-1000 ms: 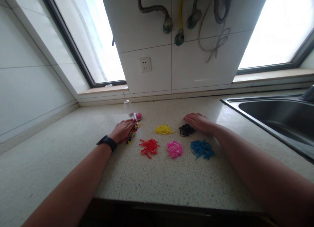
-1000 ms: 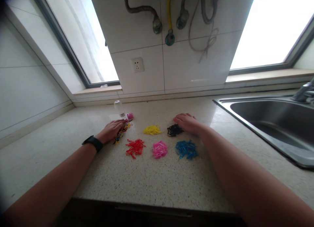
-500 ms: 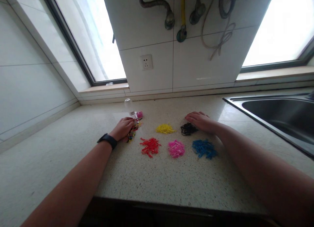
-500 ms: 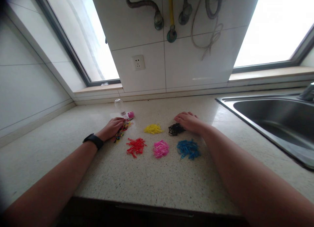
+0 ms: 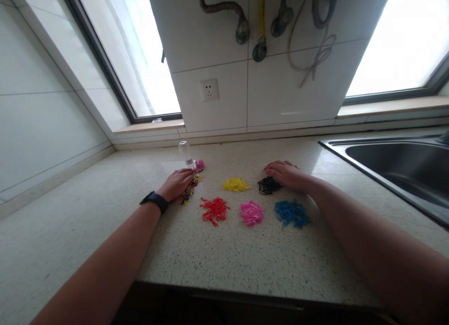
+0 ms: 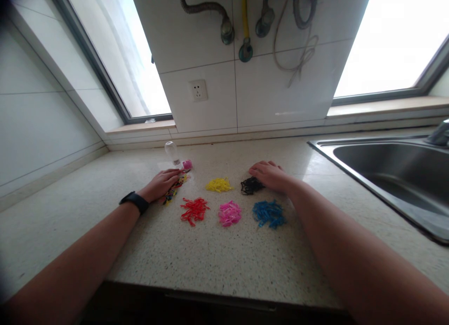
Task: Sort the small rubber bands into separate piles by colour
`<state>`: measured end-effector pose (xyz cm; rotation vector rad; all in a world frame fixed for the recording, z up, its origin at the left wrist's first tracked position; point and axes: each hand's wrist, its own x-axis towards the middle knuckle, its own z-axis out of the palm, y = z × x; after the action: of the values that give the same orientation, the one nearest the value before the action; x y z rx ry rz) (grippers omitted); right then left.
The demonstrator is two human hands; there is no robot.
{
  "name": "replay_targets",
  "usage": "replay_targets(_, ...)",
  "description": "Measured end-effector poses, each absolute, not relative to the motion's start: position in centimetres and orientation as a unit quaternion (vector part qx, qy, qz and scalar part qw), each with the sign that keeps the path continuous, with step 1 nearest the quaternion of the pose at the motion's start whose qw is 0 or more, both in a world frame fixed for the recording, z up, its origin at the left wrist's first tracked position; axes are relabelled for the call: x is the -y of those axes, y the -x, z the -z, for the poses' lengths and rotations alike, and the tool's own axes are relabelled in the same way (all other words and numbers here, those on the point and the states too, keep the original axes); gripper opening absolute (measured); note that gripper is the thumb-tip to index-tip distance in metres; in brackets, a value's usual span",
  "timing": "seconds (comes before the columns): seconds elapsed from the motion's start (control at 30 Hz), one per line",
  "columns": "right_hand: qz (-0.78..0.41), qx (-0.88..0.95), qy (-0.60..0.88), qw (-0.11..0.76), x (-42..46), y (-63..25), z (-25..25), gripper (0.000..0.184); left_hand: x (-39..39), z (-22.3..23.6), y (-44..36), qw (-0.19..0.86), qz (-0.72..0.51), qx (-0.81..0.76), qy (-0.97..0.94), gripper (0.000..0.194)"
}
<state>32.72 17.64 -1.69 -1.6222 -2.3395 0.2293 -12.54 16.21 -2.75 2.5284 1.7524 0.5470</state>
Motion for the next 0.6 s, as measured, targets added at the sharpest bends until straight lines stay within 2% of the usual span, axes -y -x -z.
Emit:
replay_targets(0.3,-0.076,0.817,0.553,0.146,-17.66,-33.01,1.84,0.055,-15.63,2.27,12.39,0.005,-0.216,-0.552,-0.805,0.050)
replay_targets(0.6,-0.084,0.811,0.560,0.148,-17.70,-32.90,1.86,0.057,-16.12,3.18,12.90,0.013,-0.157,-0.534,-0.831,0.054)
